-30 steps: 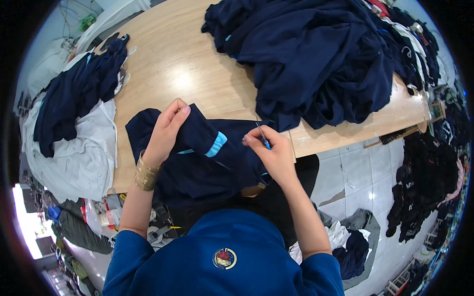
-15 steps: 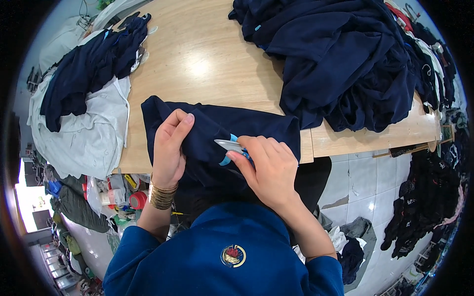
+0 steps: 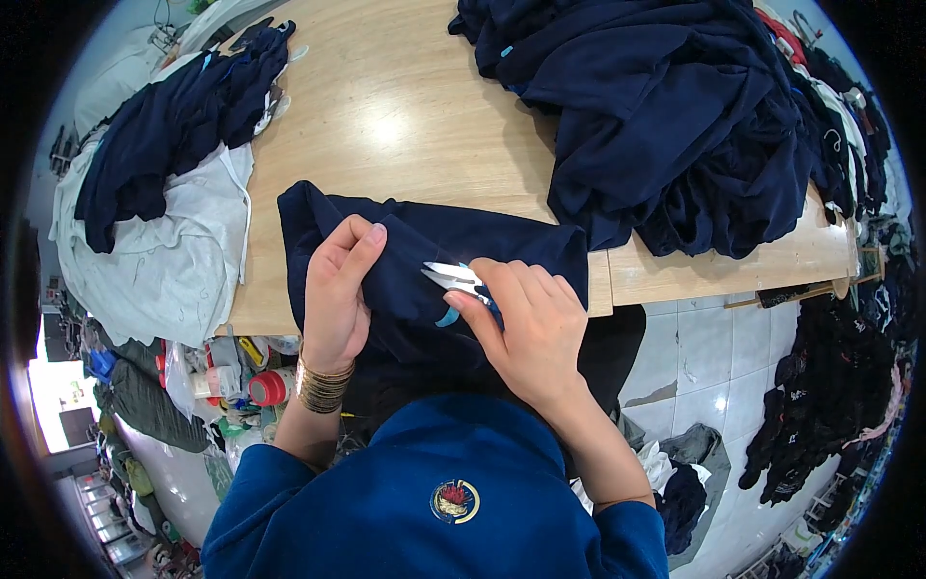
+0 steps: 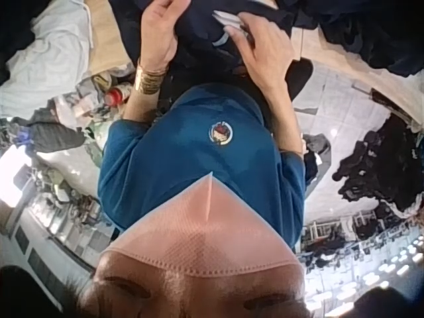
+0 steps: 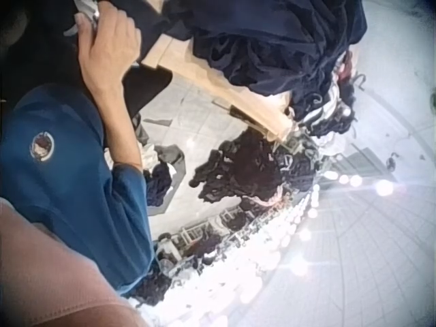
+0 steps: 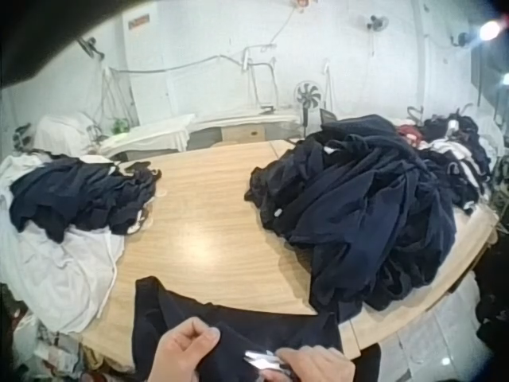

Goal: Trimming excess threads from navy blue garments using small snips in a factory setting.

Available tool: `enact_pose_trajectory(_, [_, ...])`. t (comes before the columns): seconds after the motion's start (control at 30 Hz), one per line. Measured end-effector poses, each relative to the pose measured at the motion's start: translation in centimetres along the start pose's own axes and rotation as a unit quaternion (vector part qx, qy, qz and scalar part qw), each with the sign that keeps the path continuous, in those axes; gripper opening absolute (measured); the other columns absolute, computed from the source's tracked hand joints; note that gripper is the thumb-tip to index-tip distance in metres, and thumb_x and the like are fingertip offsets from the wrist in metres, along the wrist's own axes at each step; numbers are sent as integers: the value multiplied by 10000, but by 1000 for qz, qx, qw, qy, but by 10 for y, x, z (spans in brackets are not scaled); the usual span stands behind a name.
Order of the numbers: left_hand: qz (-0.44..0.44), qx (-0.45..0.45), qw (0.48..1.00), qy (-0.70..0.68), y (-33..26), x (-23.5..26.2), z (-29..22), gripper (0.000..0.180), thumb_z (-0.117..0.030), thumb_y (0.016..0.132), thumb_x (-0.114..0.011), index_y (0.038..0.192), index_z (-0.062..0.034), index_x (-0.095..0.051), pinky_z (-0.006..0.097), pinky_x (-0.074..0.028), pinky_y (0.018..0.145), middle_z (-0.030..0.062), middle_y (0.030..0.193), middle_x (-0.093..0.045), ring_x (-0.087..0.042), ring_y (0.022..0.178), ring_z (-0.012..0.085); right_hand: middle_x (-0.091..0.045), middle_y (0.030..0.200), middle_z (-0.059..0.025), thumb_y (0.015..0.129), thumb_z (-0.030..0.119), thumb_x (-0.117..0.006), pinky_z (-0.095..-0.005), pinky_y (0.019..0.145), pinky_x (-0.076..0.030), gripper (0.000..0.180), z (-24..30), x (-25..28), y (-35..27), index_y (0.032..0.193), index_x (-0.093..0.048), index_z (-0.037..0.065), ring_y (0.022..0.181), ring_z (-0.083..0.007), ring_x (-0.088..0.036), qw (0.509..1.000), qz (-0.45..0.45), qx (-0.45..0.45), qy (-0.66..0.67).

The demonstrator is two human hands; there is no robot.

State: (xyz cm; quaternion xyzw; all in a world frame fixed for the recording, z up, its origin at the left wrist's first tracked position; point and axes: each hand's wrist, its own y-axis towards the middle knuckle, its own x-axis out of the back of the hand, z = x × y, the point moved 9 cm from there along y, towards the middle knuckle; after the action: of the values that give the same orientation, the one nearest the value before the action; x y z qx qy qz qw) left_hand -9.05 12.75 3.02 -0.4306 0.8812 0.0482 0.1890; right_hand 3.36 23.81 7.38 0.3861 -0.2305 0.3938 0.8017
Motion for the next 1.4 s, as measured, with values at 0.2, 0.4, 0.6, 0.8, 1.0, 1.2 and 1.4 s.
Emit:
enact_pose_trajectory(0.2, [3, -3, 1000, 2, 1, 0, 0, 126, -119, 900, -561, 797, -55, -532, 151, -357, 658, -50, 729, -548, -448, 683, -14, -576, 704, -54, 768, 236, -680, -299, 558, -392, 208, 2, 1, 1, 857, -607, 62, 613, -208, -541, 1000, 0, 8, -25])
enact_pose_trajectory(0.4, [-5, -2, 1000, 7, 0, -2, -1, 129, -121, 902, -560, 795, -55, -530, 148, -343, 642, -55, 717, -539, -432, 667, -19, -571, 691, -52, 772, 228, -679, -295, 559, -385, 196, 3, 2, 2, 849, -608, 62, 605, -204, -536, 1000, -8, 14, -17])
enact_pose_trajectory(0.6, [-1, -10, 1000, 11, 1, -1, -2, 128, -118, 899, -563, 792, -56, -530, 152, -336, 645, -58, 719, -533, -426, 675, -16, -577, 690, -59, 774, 201, -678, -297, 550, -385, 174, 1, 4, 0, 841, -611, 55, 597, -207, -531, 1000, -15, 13, -15])
enact_pose_trajectory(0.8, [-8, -12, 1000, 12, 1, 0, -2, 131, -120, 897, -567, 787, -59, -530, 155, -337, 653, -60, 727, -520, -424, 689, -9, -579, 696, -58, 774, 202, -680, -299, 543, -384, 175, 2, 4, 0, 841, -612, 55, 600, -202, -533, 1000, -21, 16, -7])
enact_pose_trajectory(1.0, [-14, -10, 1000, 4, 3, 1, -2, 129, -125, 894, -572, 790, -60, -533, 155, -341, 668, -57, 733, -521, -428, 688, -1, -566, 686, -46, 759, 214, -694, -294, 541, -377, 190, 3, 3, 0, 837, -611, 62, 599, -195, -531, 999, -7, 18, -25])
enact_pose_trajectory(1.2, [-9, -3, 1000, 2, 2, 1, 1, 129, -128, 895, -571, 792, -59, -535, 156, -341, 669, -61, 730, -524, -427, 687, -10, -565, 683, -39, 745, 216, -705, -295, 546, -376, 199, 7, 3, 1, 832, -607, 65, 600, -192, -531, 999, -15, 33, -27])
enact_pose_trajectory(1.4, [-7, -6, 1000, 3, 2, 0, 0, 125, -121, 897, -564, 794, -58, -536, 154, -348, 669, -59, 735, -534, -435, 681, -12, -568, 690, -46, 740, 198, -707, -297, 551, -376, 198, 9, 2, 3, 833, -605, 56, 611, -197, -535, 998, -16, 42, -33])
